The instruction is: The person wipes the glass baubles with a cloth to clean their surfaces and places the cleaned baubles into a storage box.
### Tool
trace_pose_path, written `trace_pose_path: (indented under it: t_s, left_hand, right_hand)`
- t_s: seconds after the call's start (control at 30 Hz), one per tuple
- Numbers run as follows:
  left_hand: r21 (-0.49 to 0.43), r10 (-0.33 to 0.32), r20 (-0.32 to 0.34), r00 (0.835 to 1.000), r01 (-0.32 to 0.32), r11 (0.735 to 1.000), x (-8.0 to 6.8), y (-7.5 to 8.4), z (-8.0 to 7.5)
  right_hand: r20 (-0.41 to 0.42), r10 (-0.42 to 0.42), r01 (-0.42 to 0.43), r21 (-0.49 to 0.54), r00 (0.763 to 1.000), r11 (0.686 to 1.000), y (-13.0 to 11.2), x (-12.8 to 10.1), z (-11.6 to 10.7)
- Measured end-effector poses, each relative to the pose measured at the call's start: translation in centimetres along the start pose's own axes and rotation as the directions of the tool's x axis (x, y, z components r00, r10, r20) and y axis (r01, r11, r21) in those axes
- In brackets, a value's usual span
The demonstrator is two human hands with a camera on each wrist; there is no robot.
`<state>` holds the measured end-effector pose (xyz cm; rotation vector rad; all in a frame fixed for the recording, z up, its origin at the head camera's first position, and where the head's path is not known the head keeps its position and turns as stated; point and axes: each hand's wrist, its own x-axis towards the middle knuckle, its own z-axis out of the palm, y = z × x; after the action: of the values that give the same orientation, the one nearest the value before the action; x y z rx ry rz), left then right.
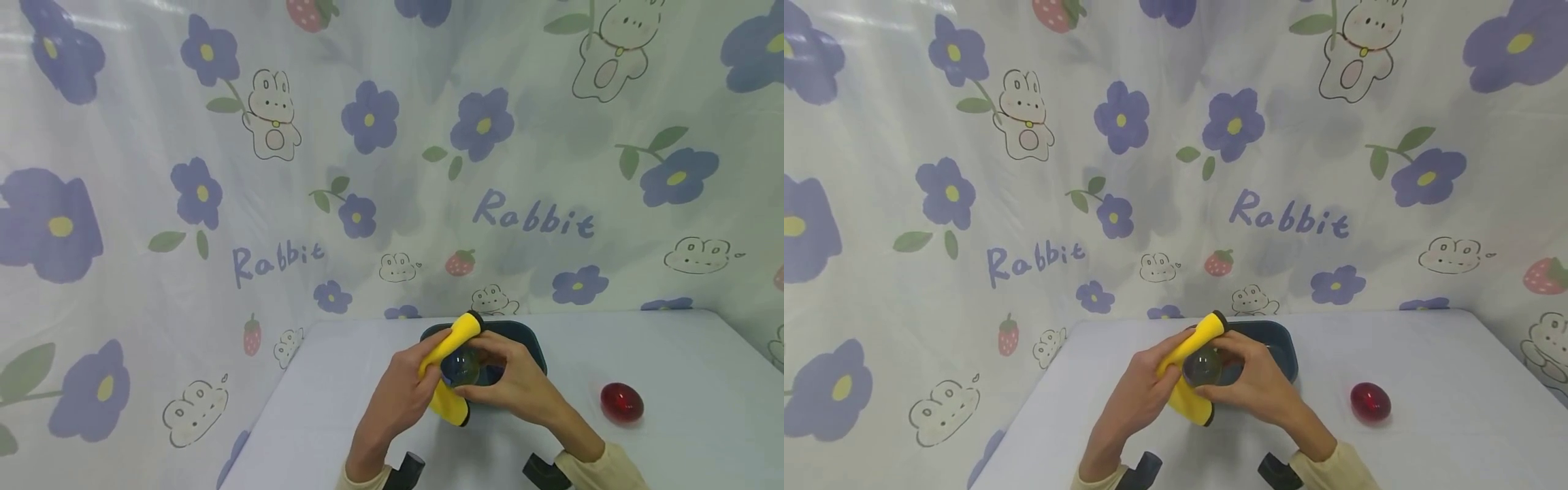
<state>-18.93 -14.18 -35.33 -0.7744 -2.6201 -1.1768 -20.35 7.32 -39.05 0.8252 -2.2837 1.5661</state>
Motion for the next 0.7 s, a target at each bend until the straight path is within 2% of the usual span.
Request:
trace_pose_path:
  t_s: [0.2, 0.43, 0.7]
  left_hand:
    - [-0.041, 0.001, -0.003, 1.000, -0.001, 0.999, -0.02, -0.38, -0.29]
    - [-0.072, -0.032, 0.024, 0.999, 0.033, 0.997, 0.04, 0.02, -0.34]
    - [-0.072, -0.062, 0.065, 0.996, 0.067, 0.995, -0.02, 0.14, -0.28]
  right_hand:
    - [-0.014, -0.031, 0.032, 0.106, 0.999, 0.994, -0.10, 0.09, 0.07]
    - [-0.073, -0.013, 0.030, 0.230, 0.997, 0.973, -0.39, 0.27, -0.18]
    - [-0.114, 0.012, 0.015, 0.238, 0.993, 0.971, -0.32, 0.30, -0.14]
